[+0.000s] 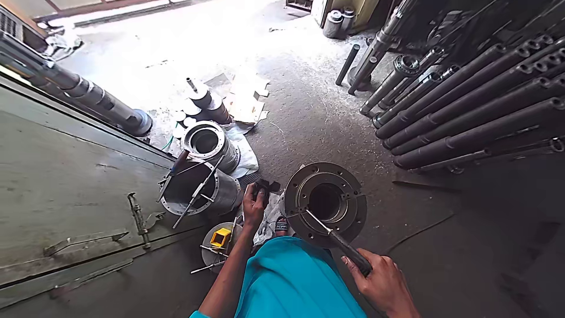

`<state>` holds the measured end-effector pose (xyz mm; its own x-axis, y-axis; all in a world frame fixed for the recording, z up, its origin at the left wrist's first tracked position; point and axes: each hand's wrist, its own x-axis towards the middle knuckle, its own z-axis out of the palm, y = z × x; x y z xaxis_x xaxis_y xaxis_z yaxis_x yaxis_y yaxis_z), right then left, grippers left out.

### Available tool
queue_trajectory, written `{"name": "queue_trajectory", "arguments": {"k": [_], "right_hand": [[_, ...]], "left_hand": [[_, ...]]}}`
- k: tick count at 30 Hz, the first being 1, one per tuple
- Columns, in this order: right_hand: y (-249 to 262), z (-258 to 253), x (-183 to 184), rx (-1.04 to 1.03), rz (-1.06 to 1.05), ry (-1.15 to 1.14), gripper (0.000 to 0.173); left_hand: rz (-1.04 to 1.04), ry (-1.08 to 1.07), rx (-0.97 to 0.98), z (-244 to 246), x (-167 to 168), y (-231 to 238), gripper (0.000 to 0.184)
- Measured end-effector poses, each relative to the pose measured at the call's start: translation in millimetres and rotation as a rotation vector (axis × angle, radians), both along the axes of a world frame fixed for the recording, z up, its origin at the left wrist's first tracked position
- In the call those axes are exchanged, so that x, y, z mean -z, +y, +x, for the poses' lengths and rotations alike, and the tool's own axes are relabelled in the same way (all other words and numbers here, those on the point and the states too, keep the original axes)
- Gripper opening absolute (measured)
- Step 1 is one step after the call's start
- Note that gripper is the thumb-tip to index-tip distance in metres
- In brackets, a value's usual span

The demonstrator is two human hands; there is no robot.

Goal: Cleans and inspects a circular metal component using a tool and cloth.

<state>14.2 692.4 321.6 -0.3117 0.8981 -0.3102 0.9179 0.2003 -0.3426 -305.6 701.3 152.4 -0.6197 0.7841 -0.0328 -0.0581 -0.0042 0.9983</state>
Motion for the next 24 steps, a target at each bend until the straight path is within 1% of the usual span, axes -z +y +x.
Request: {"name": "queue_trajectory", "arguments": {"k": [2, 4, 6, 8, 11, 14, 20, 22, 24], "right_hand": [[-0.8, -0.1, 0.6, -0.031, -0.009, 0.029, 0.051], [-1.7, -5.7, 5.0, -0.062, 0.054, 0.099, 0.051], [0.3, -19.8, 8.2, -0.099, 0.074, 0.135, 0.05], [2.7, -39.8, 7.8, -0.145, 0.033, 0.1, 0.048], [4.7, -61.8, 1.7, -0.173, -0.06, -0.026, 0.049], [5.5, -65.1, 3.4, -0.162, -0.003, -0.007, 0.049], [5.3, -54.1, 5.2, -0.153, -0.035, 0.016, 0.047], [7.7, -41.4, 8.8, -0.129, -0.02, 0.028, 0.047], [7.4, -23.7, 11.4, -0.106, -0.044, 0.052, 0.047]], "left_hand": [[0.011, -0.167, -0.027, 3.7, -2.6, 4.6, 0.024], [-0.006, -0.341, -0.072, 4.1, -3.4, 6.7, 0.032], [-0.002, -0.517, -0.141, 3.5, 0.1, 10.4, 0.037], [-0.017, -0.615, -0.224, 1.9, 0.9, 14.4, 0.036], [-0.099, -0.587, -0.334, -1.9, 2.5, 18.3, 0.033], [-0.149, -0.565, -0.383, -10.2, 7.1, 20.5, 0.027], [-0.232, -0.597, -0.249, -12.4, 10.6, 16.6, 0.028], [-0.251, -0.585, -0.201, -13.2, 16.6, 12.8, 0.024], [-0.276, -0.534, -0.166, -10.7, 24.3, 5.3, 0.025]]}}
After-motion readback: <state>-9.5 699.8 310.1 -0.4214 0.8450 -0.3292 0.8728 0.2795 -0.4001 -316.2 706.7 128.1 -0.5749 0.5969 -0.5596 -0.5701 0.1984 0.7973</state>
